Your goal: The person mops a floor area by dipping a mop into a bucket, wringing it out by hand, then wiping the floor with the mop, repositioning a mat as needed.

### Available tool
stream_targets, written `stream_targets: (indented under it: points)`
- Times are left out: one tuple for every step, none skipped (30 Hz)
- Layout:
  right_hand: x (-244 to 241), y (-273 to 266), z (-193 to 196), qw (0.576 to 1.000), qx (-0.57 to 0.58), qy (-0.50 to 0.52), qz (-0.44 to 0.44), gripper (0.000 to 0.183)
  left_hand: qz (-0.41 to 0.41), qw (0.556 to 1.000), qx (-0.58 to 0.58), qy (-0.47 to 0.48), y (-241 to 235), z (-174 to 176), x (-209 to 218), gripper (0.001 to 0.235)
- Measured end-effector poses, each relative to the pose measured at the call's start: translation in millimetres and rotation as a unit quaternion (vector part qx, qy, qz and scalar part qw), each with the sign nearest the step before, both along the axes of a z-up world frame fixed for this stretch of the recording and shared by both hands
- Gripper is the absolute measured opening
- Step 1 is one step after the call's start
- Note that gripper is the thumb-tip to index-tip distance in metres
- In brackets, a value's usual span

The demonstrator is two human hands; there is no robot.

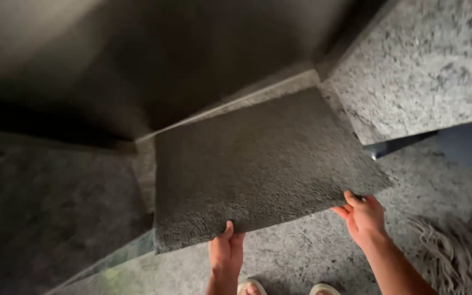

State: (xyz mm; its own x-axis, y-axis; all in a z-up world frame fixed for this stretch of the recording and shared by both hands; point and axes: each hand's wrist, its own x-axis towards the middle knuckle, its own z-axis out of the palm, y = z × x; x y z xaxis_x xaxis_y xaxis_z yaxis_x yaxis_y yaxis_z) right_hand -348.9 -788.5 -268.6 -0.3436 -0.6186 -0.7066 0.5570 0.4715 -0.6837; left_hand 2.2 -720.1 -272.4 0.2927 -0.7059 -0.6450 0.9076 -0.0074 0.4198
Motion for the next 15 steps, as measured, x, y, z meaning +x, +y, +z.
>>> stream_targets:
  points:
    - [-27,7,-45,1.000,-0.019,0.008,0.023,0.013,-0.031,0.998,0.062,0.013,6,-24,-12,0.042]
    - [-55,17,-89,0.998,-0.037,0.015,0.047,0.016,-0.063,0.990,0.123,0.025,14,-47,-24,0.038]
    - [-55,2,-87,0.998,-0.034,0.019,0.045,0.016,-0.066,0.989,0.126,0.029,15,-73,-23,0.038]
    - [-54,-12,-84,0.997,0.029,0.044,0.053,0.019,-0.077,0.987,0.138,0.023,17,-98,-22,0.034]
    - [-39,-26,-86,0.992,0.091,0.058,0.060,0.027,-0.089,0.985,0.150,0.007,20,-119,-5,0.030]
    - [-33,-33,-96,0.993,0.095,0.051,0.057,0.027,-0.092,0.984,0.155,0.001,26,-152,5,0.030]
    - [-40,-39,-99,0.988,0.096,0.077,0.089,0.029,-0.103,0.974,0.194,0.051,38,-184,0,0.030]
    - [-47,-43,-100,0.983,0.098,0.102,0.121,0.031,-0.113,0.961,0.232,0.101,50,-215,-5,0.037]
    - [-50,-41,-99,0.983,0.100,0.101,0.117,0.031,-0.117,0.960,0.235,0.100,41,-194,-6,0.037]
    - [-53,-39,-96,0.974,0.160,0.089,0.133,0.027,-0.150,0.935,0.304,0.104,32,-170,-7,0.038]
    - [-55,-39,-93,0.961,0.218,0.076,0.150,0.030,-0.181,0.905,0.371,0.106,22,-146,-6,0.040]
    - [-50,-28,-96,0.962,0.219,0.073,0.147,0.030,-0.183,0.904,0.372,0.103,21,-141,3,0.040]
    - [-51,-14,-94,0.927,0.257,0.109,0.250,0.027,-0.206,0.891,0.396,0.082,24,-135,6,0.042]
    - [-52,1,-88,0.878,0.292,0.142,0.350,0.032,-0.229,0.877,0.419,0.060,27,-125,9,0.044]
    - [-55,28,-76,0.878,0.295,0.147,0.347,0.032,-0.233,0.875,0.419,0.064,34,-119,11,0.044]
